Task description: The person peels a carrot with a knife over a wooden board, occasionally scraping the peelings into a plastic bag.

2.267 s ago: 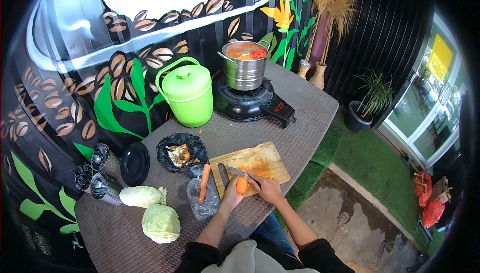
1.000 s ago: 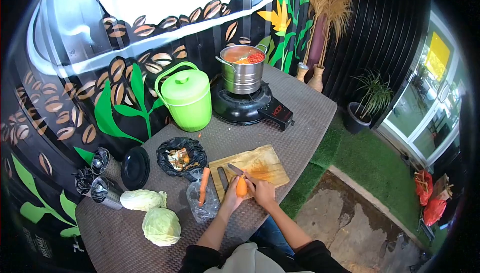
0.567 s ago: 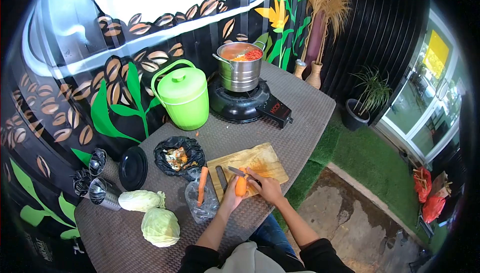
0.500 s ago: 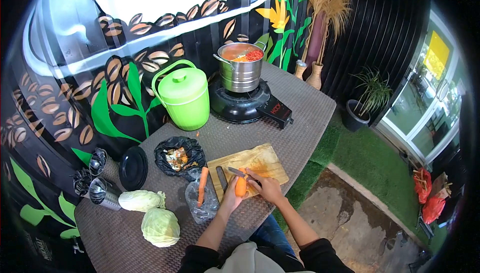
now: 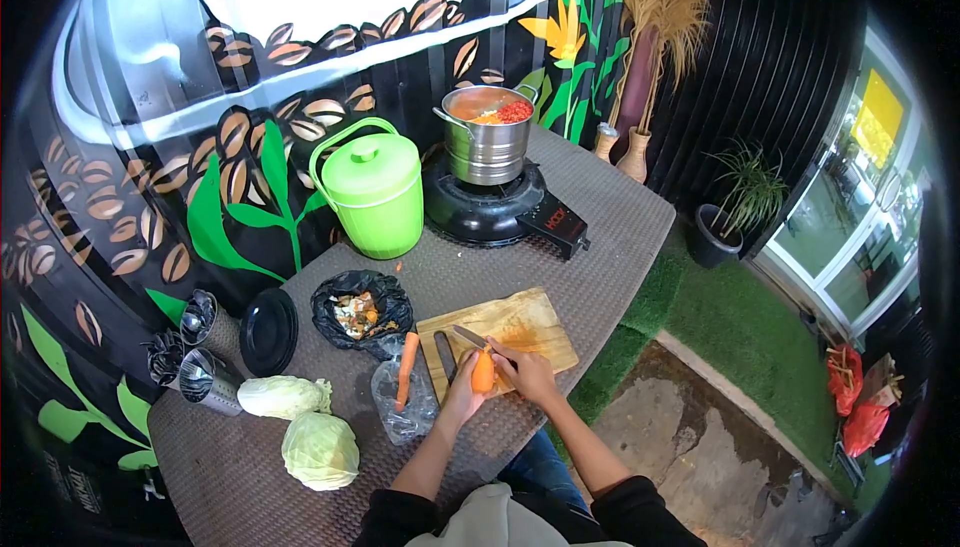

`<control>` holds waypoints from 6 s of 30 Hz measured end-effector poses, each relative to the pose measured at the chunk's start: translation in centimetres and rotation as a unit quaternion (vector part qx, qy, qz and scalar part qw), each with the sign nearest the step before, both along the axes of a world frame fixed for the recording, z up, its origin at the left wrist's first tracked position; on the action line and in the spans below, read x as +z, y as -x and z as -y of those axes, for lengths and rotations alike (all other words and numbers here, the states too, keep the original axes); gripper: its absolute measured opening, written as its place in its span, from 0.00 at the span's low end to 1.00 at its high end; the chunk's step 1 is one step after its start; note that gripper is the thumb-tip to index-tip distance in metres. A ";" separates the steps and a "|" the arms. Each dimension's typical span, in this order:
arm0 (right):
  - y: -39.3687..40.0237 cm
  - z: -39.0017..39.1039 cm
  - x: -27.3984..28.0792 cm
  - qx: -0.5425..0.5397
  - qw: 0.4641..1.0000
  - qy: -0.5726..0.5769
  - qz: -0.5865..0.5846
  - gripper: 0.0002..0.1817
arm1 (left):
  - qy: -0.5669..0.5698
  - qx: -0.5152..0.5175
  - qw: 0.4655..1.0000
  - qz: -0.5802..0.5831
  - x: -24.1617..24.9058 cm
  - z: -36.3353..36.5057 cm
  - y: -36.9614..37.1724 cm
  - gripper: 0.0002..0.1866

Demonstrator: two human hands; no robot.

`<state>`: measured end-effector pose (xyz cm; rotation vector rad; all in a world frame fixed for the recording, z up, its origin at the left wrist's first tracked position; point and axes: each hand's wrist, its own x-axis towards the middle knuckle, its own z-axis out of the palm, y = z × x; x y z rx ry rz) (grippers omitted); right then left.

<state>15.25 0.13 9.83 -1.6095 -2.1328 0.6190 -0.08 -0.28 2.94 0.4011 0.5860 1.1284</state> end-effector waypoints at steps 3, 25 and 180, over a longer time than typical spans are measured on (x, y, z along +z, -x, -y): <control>0.9 0.2 -0.2 -0.035 0.999 -0.009 0.025 0.20 | -0.002 0.010 1.000 -0.008 -0.1 -0.1 -0.1 0.13; -1.8 -1.4 1.3 0.043 0.997 0.061 -0.029 0.24 | 0.029 0.006 0.999 0.033 -0.9 -0.1 0.1 0.14; -0.3 5.1 -1.4 0.055 0.990 -0.130 -0.011 0.22 | 0.042 -0.040 0.998 0.023 -3.1 -0.7 0.5 0.28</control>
